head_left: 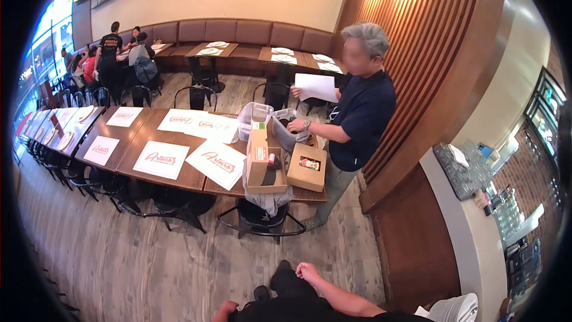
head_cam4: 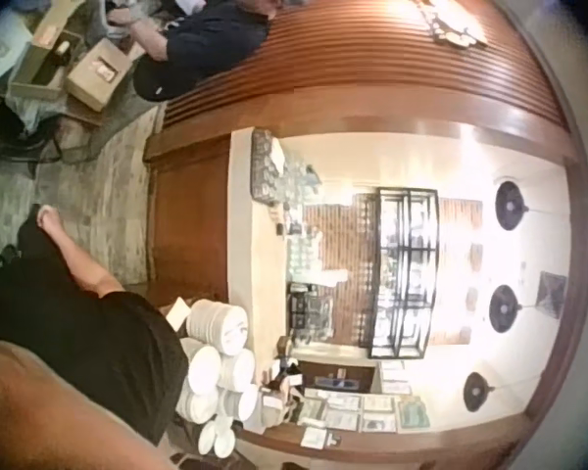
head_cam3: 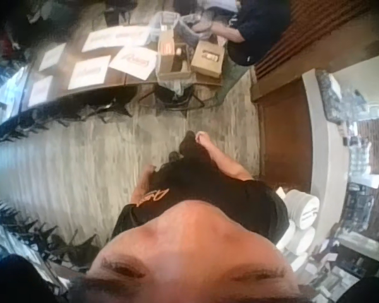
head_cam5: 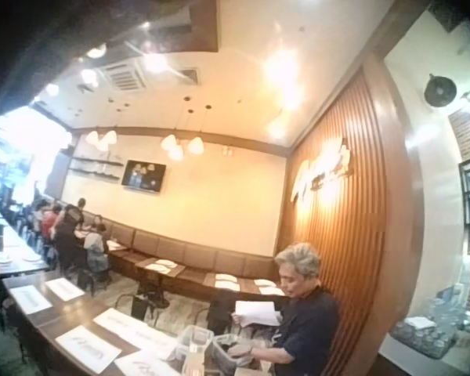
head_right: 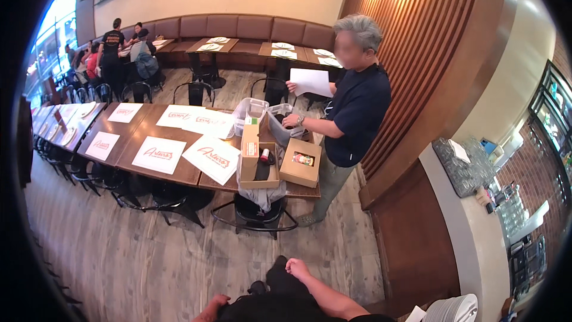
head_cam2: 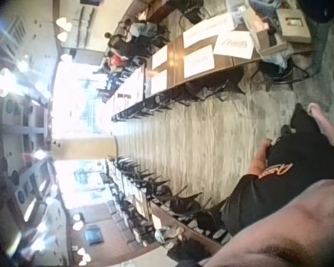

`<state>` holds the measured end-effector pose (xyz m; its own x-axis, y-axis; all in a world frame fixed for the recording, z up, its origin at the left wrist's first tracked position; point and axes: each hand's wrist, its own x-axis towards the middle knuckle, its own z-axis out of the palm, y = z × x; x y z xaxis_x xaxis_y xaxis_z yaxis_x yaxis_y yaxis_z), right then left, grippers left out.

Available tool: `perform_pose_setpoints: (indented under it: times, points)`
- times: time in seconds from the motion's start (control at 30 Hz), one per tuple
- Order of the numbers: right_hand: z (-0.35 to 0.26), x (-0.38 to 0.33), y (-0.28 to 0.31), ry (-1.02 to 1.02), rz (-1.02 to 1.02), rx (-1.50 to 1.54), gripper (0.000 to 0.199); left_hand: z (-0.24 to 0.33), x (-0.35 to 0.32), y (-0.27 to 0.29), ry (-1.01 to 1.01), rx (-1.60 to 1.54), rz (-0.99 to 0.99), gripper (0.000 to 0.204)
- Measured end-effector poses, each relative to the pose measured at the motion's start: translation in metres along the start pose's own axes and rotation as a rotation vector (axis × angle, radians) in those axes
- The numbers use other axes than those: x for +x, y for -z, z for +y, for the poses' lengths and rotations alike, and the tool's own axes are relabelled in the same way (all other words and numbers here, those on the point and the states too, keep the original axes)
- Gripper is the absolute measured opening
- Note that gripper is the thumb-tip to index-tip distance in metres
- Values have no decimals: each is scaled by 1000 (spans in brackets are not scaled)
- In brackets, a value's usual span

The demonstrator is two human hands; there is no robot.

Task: The person places items into cardboard boxes and a plastic container on a restaurant table, using a pen to write on labels and papers. They handle a green-capped container and various papers while interacting with another individual.

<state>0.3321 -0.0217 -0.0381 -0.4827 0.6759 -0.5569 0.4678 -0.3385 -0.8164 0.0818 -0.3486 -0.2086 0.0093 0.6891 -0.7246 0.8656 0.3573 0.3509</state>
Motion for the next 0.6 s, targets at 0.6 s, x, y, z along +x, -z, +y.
perform_pose_setpoints:
  times: [0.6]
  points:
    - [-267,126,-42,169,41,942,21,-56,-12,111,373,-578,-3,51]
